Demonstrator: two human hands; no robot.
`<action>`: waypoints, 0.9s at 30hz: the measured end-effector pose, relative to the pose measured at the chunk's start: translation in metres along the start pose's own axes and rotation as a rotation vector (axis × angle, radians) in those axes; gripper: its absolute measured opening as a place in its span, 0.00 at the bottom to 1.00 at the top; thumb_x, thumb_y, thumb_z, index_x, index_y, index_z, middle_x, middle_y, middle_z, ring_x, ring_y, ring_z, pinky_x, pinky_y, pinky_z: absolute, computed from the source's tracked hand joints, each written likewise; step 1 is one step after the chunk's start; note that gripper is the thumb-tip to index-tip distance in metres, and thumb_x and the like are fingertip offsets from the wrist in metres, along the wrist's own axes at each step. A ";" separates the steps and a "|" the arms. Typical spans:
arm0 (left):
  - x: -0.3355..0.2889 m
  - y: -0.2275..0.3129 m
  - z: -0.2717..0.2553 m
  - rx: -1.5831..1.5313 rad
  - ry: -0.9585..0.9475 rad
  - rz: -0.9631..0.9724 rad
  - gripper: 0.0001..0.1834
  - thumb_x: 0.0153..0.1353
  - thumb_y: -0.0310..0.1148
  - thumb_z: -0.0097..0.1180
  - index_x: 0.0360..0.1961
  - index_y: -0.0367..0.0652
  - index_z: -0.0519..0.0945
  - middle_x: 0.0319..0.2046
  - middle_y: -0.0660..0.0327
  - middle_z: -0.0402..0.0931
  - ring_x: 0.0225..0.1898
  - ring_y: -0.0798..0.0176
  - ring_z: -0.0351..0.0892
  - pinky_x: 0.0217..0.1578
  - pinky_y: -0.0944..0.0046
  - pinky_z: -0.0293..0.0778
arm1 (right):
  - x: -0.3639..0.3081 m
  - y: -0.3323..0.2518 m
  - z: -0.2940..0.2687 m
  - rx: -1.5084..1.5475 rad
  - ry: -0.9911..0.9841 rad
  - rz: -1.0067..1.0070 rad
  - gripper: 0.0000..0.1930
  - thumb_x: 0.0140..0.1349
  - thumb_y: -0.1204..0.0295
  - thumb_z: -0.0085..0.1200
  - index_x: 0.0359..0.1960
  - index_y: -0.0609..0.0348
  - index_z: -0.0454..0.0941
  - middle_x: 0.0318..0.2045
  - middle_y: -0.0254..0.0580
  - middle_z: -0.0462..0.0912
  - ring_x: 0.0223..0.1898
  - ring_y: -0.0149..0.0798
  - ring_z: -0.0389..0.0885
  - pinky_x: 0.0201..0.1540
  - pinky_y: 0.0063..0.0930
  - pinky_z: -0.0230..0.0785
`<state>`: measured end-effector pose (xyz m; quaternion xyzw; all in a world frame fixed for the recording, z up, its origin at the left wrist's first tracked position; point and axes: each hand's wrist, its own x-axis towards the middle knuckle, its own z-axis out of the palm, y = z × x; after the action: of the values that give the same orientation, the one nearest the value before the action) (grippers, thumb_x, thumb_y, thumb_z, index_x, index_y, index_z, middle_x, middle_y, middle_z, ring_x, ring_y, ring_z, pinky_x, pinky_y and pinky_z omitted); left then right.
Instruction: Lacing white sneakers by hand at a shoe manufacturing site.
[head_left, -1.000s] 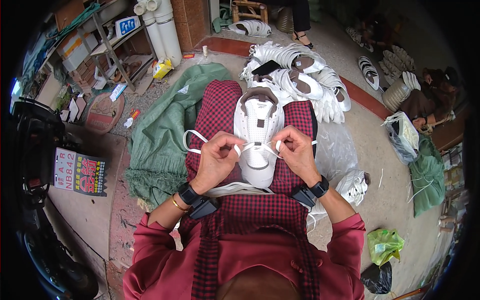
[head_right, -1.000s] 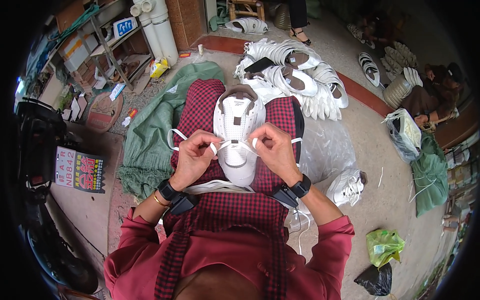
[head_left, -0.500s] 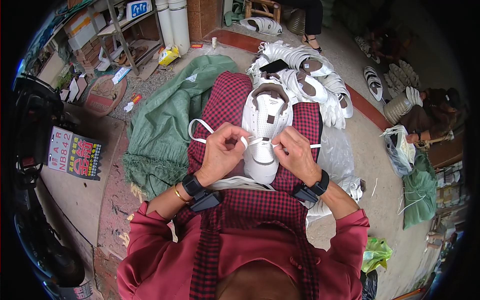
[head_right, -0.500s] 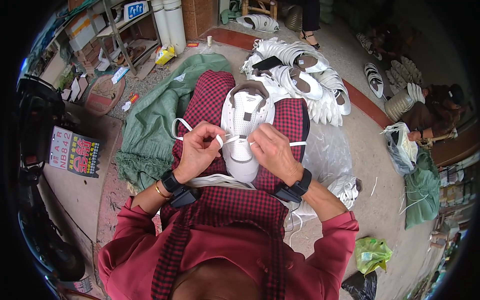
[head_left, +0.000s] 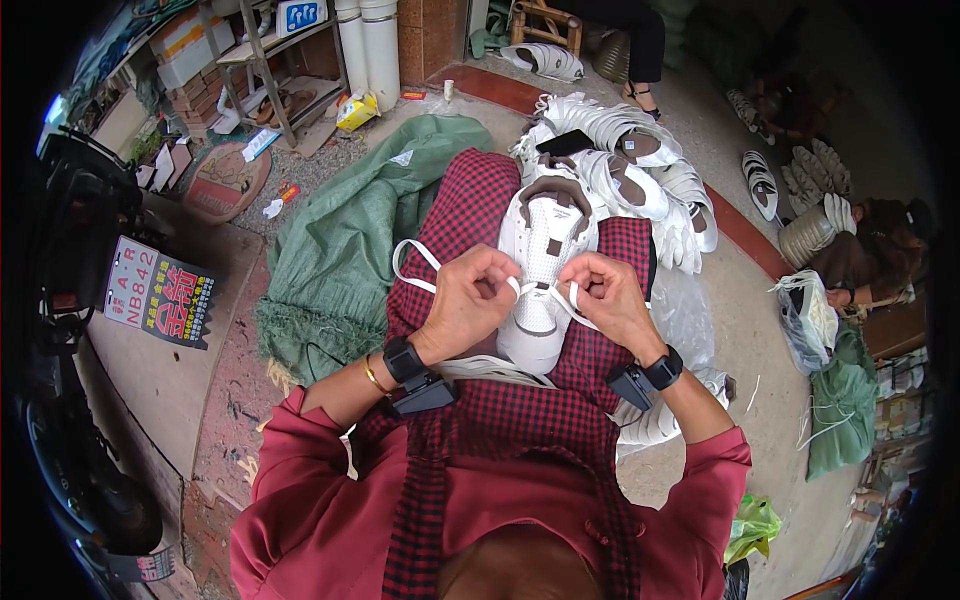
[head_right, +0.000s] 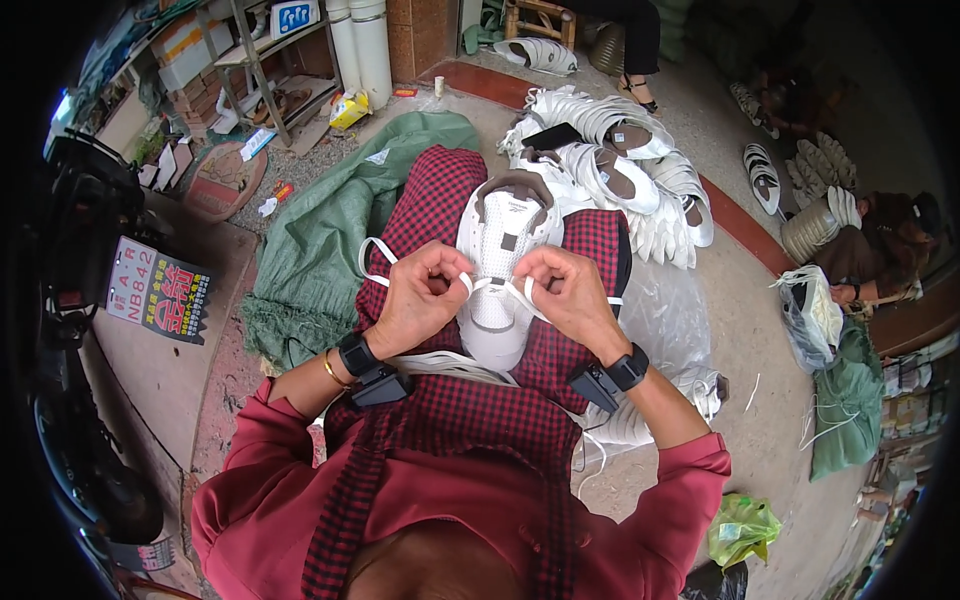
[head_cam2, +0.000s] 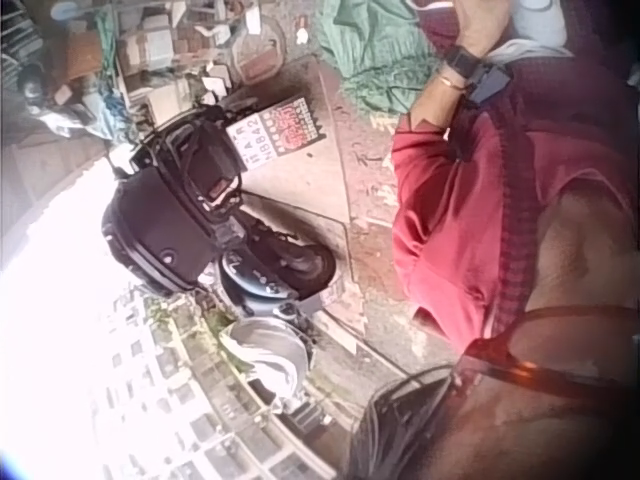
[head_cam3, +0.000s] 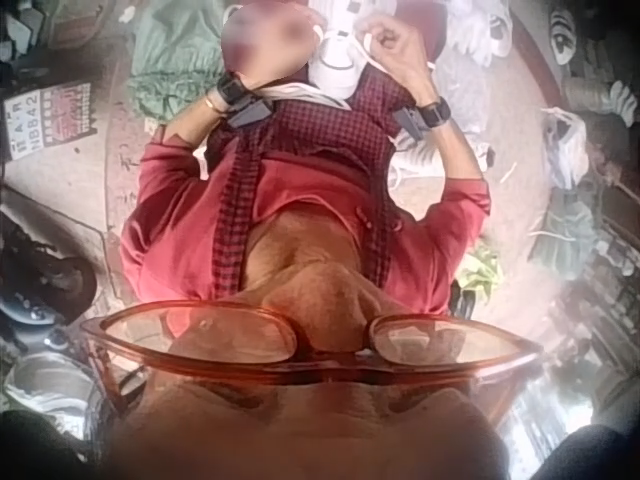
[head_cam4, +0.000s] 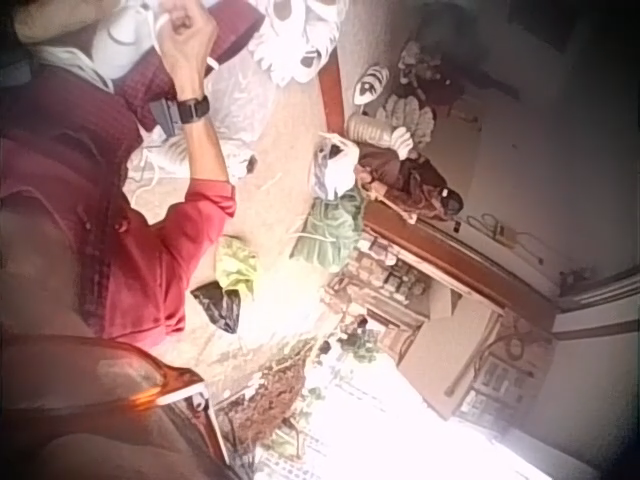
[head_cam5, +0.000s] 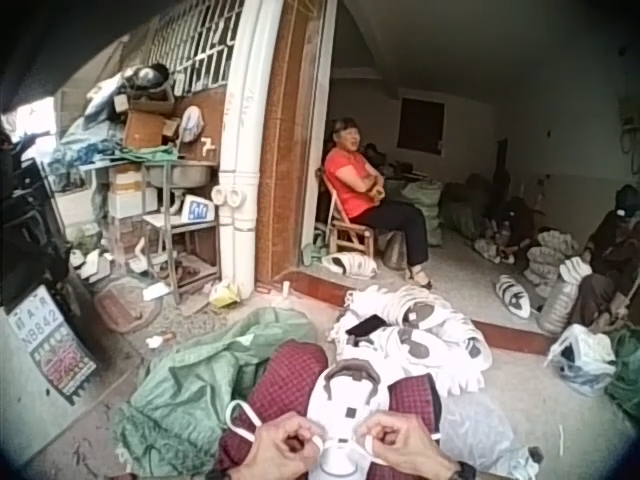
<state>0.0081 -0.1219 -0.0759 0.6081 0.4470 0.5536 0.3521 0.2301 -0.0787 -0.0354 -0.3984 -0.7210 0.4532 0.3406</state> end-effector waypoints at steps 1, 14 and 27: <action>0.007 0.004 0.001 0.120 -0.015 0.075 0.06 0.58 0.18 0.59 0.37 0.38 0.80 0.29 0.67 0.77 0.28 0.81 0.75 0.26 0.77 0.72 | 0.002 0.000 -0.001 -0.004 0.010 -0.016 0.09 0.58 0.87 0.53 0.36 0.60 0.82 0.25 0.23 0.75 0.25 0.16 0.68 0.27 0.13 0.63; 0.048 0.053 -0.028 0.766 -0.698 0.569 0.18 0.45 0.22 0.58 0.42 0.37 0.76 0.41 0.51 0.68 0.45 0.43 0.75 0.46 0.48 0.73 | 0.018 -0.051 -0.011 -1.029 -0.314 -0.729 0.11 0.44 0.79 0.59 0.33 0.65 0.78 0.38 0.46 0.72 0.46 0.50 0.72 0.46 0.43 0.74; 0.102 0.062 -0.043 0.853 -1.042 0.405 0.16 0.43 0.33 0.68 0.37 0.48 0.85 0.32 0.62 0.76 0.36 0.58 0.77 0.44 0.57 0.58 | 0.058 -0.069 -0.026 -0.803 -0.742 -0.155 0.17 0.46 0.67 0.70 0.36 0.65 0.86 0.31 0.52 0.83 0.38 0.51 0.82 0.39 0.42 0.72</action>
<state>-0.0259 -0.0513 0.0242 0.9504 0.2763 0.0214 0.1411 0.2077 -0.0364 0.0457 -0.2563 -0.9361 0.2263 -0.0830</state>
